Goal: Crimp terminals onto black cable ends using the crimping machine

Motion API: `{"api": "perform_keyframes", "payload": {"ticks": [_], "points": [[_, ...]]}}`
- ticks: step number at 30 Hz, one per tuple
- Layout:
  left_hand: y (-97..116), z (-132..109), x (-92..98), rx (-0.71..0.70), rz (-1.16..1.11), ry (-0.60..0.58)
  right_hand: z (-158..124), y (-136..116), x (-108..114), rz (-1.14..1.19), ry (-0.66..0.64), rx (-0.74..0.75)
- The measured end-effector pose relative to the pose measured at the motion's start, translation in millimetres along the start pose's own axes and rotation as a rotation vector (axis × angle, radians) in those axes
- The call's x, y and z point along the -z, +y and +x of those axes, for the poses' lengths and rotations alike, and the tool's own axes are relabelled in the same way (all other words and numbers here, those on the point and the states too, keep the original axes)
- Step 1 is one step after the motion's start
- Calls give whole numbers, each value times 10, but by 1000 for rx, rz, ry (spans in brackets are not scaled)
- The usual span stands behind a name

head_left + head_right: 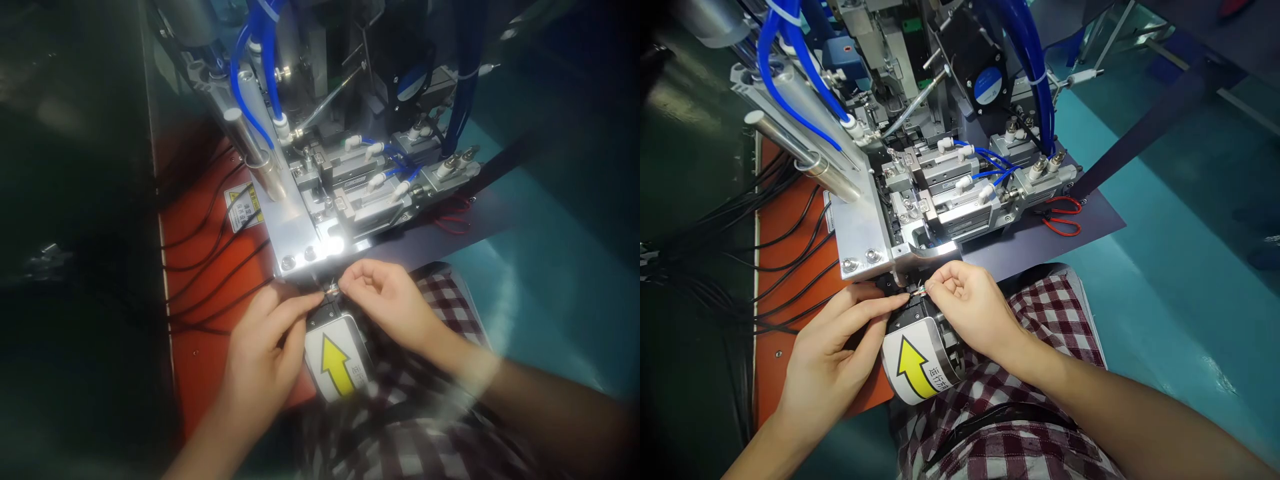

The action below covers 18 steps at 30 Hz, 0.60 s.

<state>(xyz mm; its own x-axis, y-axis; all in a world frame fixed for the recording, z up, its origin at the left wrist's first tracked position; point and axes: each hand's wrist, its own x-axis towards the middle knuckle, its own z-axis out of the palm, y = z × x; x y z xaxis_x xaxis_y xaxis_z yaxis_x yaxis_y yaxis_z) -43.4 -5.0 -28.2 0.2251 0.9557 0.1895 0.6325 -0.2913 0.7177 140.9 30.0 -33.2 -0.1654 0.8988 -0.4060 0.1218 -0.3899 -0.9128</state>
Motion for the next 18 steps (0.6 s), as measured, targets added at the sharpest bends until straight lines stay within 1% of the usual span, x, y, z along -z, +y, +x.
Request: {"api": "perform_keyframes", "payload": {"ticks": [3,7,9,11,14,18], "points": [[6,4,-3,-3,4,1,3,37,-5,-49,1,22],[17,4,3,4,15,-1,2,77,-7,-158,36,90],[19,2,9,7,22,0,8,63,-9,-166,44,88],[17,-1,15,7,29,0,20,27,-10,-94,15,11],[12,0,16,12,36,-11,43,-30,-7,77,-64,-139],[4,4,8,20,39,-20,80,-41,14,196,-129,-182]]}}
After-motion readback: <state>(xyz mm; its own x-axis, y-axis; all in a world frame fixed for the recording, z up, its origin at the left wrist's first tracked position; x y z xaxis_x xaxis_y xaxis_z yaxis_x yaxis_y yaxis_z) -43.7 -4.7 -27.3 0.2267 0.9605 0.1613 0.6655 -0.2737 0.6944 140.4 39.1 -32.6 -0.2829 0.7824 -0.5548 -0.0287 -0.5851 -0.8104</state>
